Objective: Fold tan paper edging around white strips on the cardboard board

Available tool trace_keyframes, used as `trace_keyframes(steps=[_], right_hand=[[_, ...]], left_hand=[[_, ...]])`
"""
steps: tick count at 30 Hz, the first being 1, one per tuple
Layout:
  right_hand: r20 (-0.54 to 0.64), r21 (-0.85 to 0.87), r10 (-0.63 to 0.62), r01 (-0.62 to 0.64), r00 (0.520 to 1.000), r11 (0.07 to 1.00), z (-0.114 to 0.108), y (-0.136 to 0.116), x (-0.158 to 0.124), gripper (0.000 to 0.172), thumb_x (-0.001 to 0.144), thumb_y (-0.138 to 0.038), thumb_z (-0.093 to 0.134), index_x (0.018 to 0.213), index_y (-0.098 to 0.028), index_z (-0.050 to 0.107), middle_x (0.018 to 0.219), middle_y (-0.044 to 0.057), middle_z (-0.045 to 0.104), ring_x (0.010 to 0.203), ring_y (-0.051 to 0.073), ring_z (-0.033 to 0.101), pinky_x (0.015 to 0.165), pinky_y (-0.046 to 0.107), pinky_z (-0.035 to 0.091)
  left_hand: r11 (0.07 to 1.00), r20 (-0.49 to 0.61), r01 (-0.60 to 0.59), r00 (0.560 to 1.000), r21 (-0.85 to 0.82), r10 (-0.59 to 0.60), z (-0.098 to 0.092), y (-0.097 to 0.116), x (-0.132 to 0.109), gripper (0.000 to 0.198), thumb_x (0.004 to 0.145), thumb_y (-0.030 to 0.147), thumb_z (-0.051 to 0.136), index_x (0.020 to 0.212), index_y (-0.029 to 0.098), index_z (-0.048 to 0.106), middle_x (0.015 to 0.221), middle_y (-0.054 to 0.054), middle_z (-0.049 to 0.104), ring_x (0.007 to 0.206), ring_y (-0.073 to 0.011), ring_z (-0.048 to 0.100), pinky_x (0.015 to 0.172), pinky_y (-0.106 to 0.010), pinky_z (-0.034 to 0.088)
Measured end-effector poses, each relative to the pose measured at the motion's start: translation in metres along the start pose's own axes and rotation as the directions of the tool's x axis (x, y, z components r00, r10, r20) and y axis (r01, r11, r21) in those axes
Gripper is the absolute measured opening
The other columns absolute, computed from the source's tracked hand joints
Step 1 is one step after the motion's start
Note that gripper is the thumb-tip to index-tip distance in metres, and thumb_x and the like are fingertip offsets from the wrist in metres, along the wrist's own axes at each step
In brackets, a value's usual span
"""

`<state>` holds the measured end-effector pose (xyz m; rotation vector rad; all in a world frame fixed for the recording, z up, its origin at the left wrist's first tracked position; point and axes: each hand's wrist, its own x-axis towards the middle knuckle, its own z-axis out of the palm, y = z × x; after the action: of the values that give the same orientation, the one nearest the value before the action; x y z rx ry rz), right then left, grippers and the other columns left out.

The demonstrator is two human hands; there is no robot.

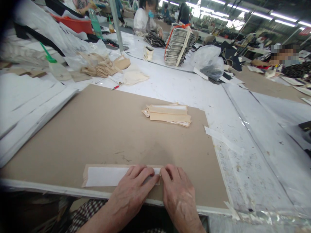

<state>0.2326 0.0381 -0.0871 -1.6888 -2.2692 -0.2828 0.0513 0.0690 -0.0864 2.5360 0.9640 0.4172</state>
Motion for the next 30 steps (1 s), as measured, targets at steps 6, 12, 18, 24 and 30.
trace_keyframes(steps=[6, 12, 18, 24, 30], right_hand=[[0.028, 0.12, 0.057, -0.06, 0.998, 0.991, -0.003, 0.004, 0.001, 0.027, 0.091, -0.008, 0.043, 0.107, -0.02, 0.061, 0.104, 0.008, 0.063, 0.094, 0.024, 0.059, 0.078, 0.037, 0.051], [-0.122, 0.456, 0.293, -0.209, 0.948, 0.865, 0.0, 0.007, -0.023, 0.018, 0.096, -0.015, 0.043, 0.107, -0.02, 0.057, 0.106, 0.006, 0.064, 0.101, 0.016, 0.061, 0.088, 0.029, 0.052], [-0.205, 0.271, 0.238, -0.179, 0.949, 0.946, 0.013, -0.023, -0.047, 0.02, 0.095, -0.02, 0.051, 0.114, -0.018, 0.057, 0.116, 0.012, 0.06, 0.105, 0.024, 0.058, 0.09, 0.04, 0.049], [-0.223, 0.298, 0.34, -0.268, 0.914, 0.916, 0.018, -0.04, -0.04, 0.023, 0.098, -0.024, 0.047, 0.118, -0.016, 0.054, 0.117, 0.015, 0.059, 0.104, 0.027, 0.056, 0.089, 0.047, 0.047], [-0.225, 0.314, 0.385, -0.307, 0.895, 0.898, 0.024, -0.042, -0.034, 0.026, 0.098, -0.028, 0.047, 0.119, -0.015, 0.054, 0.12, 0.016, 0.059, 0.108, 0.029, 0.056, 0.091, 0.049, 0.047]], left_hand=[[1.0, 0.007, 0.001, 1.0, 0.027, -0.002, -0.001, 0.001, 0.001, 0.029, 0.096, 0.018, 0.048, 0.125, 0.02, 0.051, 0.118, -0.005, 0.054, 0.106, -0.0253, 0.045, 0.093, -0.043, 0.042], [0.998, -0.03, 0.016, 0.999, 0.058, -0.015, -0.001, 0.002, 0.0, 0.028, 0.096, 0.018, 0.049, 0.123, 0.024, 0.054, 0.118, -0.005, 0.055, 0.105, -0.0249, 0.046, 0.092, -0.043, 0.041], [0.999, -0.112, 0.042, 0.993, -0.004, -0.042, -0.001, 0.002, 0.002, 0.019, 0.097, 0.015, 0.048, 0.114, 0.022, 0.053, 0.112, -0.004, 0.057, 0.1, -0.0227, 0.048, 0.091, -0.042, 0.043], [0.989, -0.265, 0.104, 0.956, -0.105, -0.129, -0.001, -0.001, 0.0, 0.023, 0.089, 0.012, 0.059, 0.11, 0.019, 0.052, 0.122, -0.008, 0.051, 0.113, -0.0248, 0.045, 0.098, -0.044, 0.042], [0.992, -0.22, 0.127, 0.968, 0.024, -0.119, -0.01, -0.004, -0.005, 0.034, 0.094, 0.021, 0.055, 0.127, 0.018, 0.048, 0.128, -0.01, 0.057, 0.116, -0.0274, 0.048, 0.1, -0.051, 0.041]])
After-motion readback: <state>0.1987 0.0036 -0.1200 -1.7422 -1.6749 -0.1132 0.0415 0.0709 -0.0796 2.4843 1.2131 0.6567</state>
